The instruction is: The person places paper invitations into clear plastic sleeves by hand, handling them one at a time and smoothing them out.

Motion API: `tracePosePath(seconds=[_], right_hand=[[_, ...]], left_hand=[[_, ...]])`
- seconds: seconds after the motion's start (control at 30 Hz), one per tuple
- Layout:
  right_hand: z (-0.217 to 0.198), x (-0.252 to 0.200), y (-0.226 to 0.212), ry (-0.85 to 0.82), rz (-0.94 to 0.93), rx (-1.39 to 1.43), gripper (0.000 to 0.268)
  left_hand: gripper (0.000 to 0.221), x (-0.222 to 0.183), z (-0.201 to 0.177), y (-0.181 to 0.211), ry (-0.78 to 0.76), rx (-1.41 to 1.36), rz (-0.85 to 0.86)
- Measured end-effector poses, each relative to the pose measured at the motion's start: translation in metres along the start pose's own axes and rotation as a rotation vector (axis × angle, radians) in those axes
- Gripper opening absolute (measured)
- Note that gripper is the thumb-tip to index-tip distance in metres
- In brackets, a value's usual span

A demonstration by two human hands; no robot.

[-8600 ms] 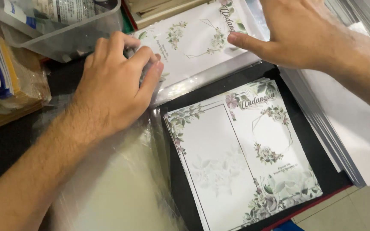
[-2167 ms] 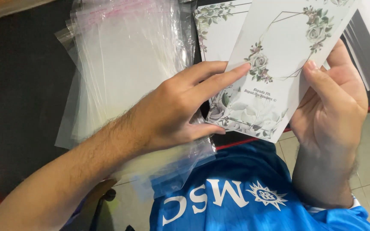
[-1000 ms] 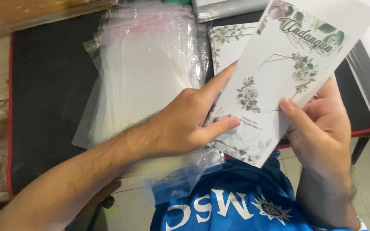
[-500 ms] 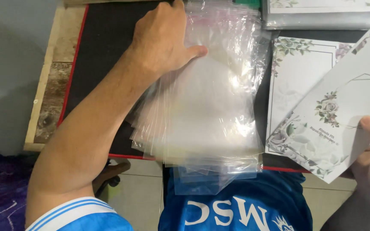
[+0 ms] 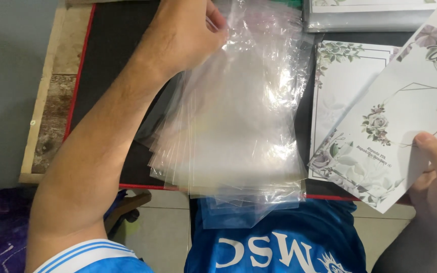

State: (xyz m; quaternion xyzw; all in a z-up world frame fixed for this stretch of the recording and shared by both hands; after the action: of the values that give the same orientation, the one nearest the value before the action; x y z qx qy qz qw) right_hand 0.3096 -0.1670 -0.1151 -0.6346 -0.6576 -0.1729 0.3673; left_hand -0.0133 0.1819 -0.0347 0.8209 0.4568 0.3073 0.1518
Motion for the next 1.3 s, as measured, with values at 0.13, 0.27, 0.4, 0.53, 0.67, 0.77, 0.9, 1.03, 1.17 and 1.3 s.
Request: tracePosePath(seconds=[0.13, 0.27, 0.4, 0.53, 0.67, 0.77, 0.9, 1.03, 1.17, 1.3], right_hand=[[-0.003, -0.004, 0.000, 0.064, 0.004, -0.038, 0.042], [-0.006, 0.018, -0.022, 0.076, 0.075, -0.028, 0.024], [0.004, 0.050, -0.020, 0.052, 0.674, 0.241, 0.034], [0.005, 0.084, -0.059, 0.161, 0.971, 0.607, 0.050], [0.006, 0.098, -0.073, 0.153, 0.913, 0.836, 0.059], [0.002, 0.103, -0.078, 0.178, 0.837, 0.856, 0.054], [0.003, 0.098, -0.064, 0.210, 0.900, 0.870, 0.054], [0.001, 0.094, -0.056, 0.261, 1.091, 0.875, 0.060], [-0.006, 0.097, -0.062, 0.318, 1.233, 0.873, 0.068], [-0.013, 0.089, -0.053, 0.433, 1.249, 0.915, 0.067]], left_hand=[[0.015, -0.002, -0.012, 0.023, 0.015, -0.102, 0.025], [0.013, -0.007, -0.015, 0.041, 0.003, -0.213, 0.038], [0.005, -0.015, -0.019, 0.061, 0.014, -0.230, 0.029], [0.003, -0.024, -0.033, 0.091, 0.157, -0.241, 0.308], [0.019, -0.034, -0.041, 0.111, 0.191, -0.270, 0.410], [0.037, -0.041, -0.041, 0.122, 0.176, -0.294, 0.445], [0.045, -0.050, -0.040, 0.131, 0.168, -0.279, 0.471], [0.076, -0.063, -0.039, 0.137, 0.181, -0.210, 0.511], [0.078, -0.084, -0.035, 0.156, 0.225, -0.107, 0.597], [0.050, -0.102, -0.021, 0.177, 0.171, -0.006, 0.655]])
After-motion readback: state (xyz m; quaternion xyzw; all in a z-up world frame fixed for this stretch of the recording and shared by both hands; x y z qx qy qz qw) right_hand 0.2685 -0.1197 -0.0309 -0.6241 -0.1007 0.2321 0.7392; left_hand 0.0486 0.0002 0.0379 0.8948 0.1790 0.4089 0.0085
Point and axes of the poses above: each hand's wrist, its own x-axis towards the middle knuckle, its own z-axis out of the palm, y = z × x, the point moved 9 cm from there along x, towards the middle knuckle, and after that the axes turned 15 degrees about y, right-handed, at the moved point
